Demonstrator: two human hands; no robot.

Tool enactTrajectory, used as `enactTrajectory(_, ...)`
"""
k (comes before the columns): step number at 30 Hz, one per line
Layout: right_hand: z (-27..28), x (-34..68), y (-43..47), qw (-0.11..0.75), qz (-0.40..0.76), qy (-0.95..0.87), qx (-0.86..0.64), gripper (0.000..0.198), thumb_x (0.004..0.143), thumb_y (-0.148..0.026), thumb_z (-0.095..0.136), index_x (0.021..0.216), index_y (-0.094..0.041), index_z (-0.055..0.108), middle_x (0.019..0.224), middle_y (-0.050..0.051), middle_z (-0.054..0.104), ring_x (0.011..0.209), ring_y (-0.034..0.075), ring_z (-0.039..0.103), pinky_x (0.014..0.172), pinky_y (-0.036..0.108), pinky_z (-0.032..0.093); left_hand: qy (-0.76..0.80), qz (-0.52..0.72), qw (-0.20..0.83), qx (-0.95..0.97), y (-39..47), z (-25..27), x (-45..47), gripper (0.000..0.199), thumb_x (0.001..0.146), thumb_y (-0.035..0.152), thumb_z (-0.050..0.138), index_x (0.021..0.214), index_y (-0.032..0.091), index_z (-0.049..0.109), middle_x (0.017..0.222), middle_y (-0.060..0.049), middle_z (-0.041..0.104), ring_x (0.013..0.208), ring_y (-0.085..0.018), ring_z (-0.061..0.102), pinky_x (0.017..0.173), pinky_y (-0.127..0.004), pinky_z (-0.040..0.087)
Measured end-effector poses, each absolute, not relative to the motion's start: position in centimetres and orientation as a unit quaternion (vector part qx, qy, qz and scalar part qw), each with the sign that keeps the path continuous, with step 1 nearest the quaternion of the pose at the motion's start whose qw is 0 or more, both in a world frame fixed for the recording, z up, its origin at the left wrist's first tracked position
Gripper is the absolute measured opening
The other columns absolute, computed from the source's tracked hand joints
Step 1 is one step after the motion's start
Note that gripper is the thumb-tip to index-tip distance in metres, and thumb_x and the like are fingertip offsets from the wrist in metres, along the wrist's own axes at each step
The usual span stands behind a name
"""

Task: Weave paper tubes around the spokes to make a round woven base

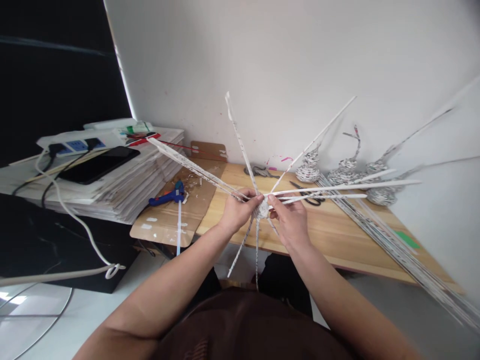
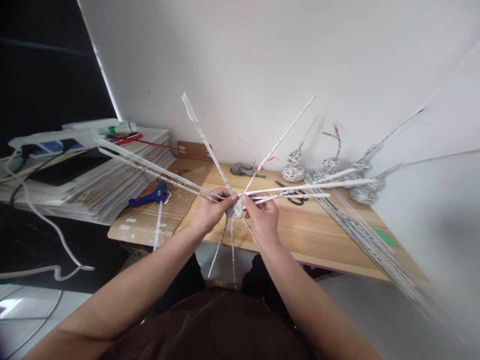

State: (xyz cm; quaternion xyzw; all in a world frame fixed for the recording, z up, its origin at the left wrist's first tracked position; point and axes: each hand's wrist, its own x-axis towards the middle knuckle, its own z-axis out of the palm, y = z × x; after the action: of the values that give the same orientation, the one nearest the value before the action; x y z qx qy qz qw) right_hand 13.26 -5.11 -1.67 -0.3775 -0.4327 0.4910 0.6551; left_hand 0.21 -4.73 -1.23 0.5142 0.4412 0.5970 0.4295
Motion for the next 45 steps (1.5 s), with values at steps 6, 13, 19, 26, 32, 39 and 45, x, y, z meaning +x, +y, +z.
enactTrajectory(6, -1.9, 13.5, -4.9, 0.681, 0.416, -0.475, -0.372, 0.022, 0.071, -0.030, 0.080, 0.086, -0.020, 0.067, 0.075, 0.000, 0.068, 0.061, 0.012, 0.059, 0.052, 0.024, 0.046, 0.450, 0.585, 0.446, 0.507, -4.5, -1.0, 0.4, 0.025, 0.071, 0.038, 0.075, 0.063, 0.017, 0.064, 0.052, 0.002, 0.054, 0.045, -0.009, 0.046, 0.044, -0.022, 0.036)
enactTrajectory(13, -1.8, 14.8, -4.5, 0.599, 0.406, -0.557, -0.407, 0.017, 0.077, -0.033, 0.075, 0.083, -0.019, 0.066, 0.072, 0.001, 0.068, 0.062, 0.015, 0.063, 0.052, 0.026, 0.050, 0.442, 0.551, 0.568, 0.423, -3.9, -0.5, 0.1, 0.035, 0.057, 0.041, 0.085, 0.063, 0.015, 0.062, 0.056, -0.002, 0.060, 0.047, -0.012, 0.054, 0.038, -0.021, 0.041)
enactTrajectory(19, -1.8, 16.7, -3.8, 0.513, 0.424, -0.646, -0.375, 0.013, 0.083, -0.031, 0.069, 0.083, -0.019, 0.064, 0.074, 0.002, 0.068, 0.062, 0.015, 0.066, 0.055, 0.028, 0.055, 0.443, 0.509, 0.631, 0.382, -2.9, -1.0, -0.6, 0.035, 0.058, 0.036, 0.085, 0.065, 0.015, 0.059, 0.060, -0.001, 0.061, 0.049, -0.009, 0.055, 0.035, -0.015, 0.038)
enactTrajectory(26, -1.9, 16.8, -3.5, 0.506, 0.429, -0.655, -0.363, 0.006, 0.082, -0.024, 0.064, 0.079, -0.020, 0.061, 0.079, 0.001, 0.068, 0.066, 0.015, 0.067, 0.061, 0.029, 0.055, 0.456, 0.516, 0.630, 0.361, -2.6, -1.1, -0.2, 0.024, 0.066, 0.030, 0.080, 0.072, 0.014, 0.063, 0.064, -0.001, 0.063, 0.051, -0.010, 0.059, 0.037, -0.015, 0.044)
enactTrajectory(32, -2.4, 15.8, -3.7, 0.537, 0.471, -0.586, -0.383, 0.012, 0.078, -0.027, 0.068, 0.078, -0.021, 0.058, 0.071, -0.001, 0.065, 0.062, 0.014, 0.062, 0.057, 0.026, 0.050, 0.447, 0.559, 0.594, 0.368, -2.8, -1.7, 0.4, 0.034, 0.059, 0.037, 0.085, 0.077, 0.013, 0.069, 0.066, -0.002, 0.064, 0.054, -0.011, 0.059, 0.040, -0.018, 0.049)
enactTrajectory(39, -3.8, 14.2, -3.3, 0.590, 0.500, -0.479, -0.415, 0.028, 0.074, -0.033, 0.077, 0.079, -0.021, 0.052, 0.069, -0.003, 0.063, 0.060, 0.012, 0.059, 0.058, 0.025, 0.047, 0.444, 0.580, 0.561, 0.389, -2.8, -2.4, 0.6, 0.035, 0.060, 0.042, 0.083, 0.077, 0.014, 0.071, 0.067, -0.002, 0.066, 0.058, -0.013, 0.061, 0.046, -0.022, 0.054)
enactTrajectory(45, -3.4, 14.1, -3.2, 0.598, 0.485, -0.490, -0.409, 0.022, 0.074, -0.025, 0.072, 0.086, -0.022, 0.054, 0.067, -0.005, 0.060, 0.054, 0.011, 0.053, 0.051, 0.023, 0.043, 0.450, 0.566, 0.606, 0.331, -2.7, -2.6, 0.4, 0.031, 0.058, 0.036, 0.085, 0.076, 0.014, 0.072, 0.071, -0.004, 0.068, 0.061, -0.013, 0.063, 0.045, -0.020, 0.053)
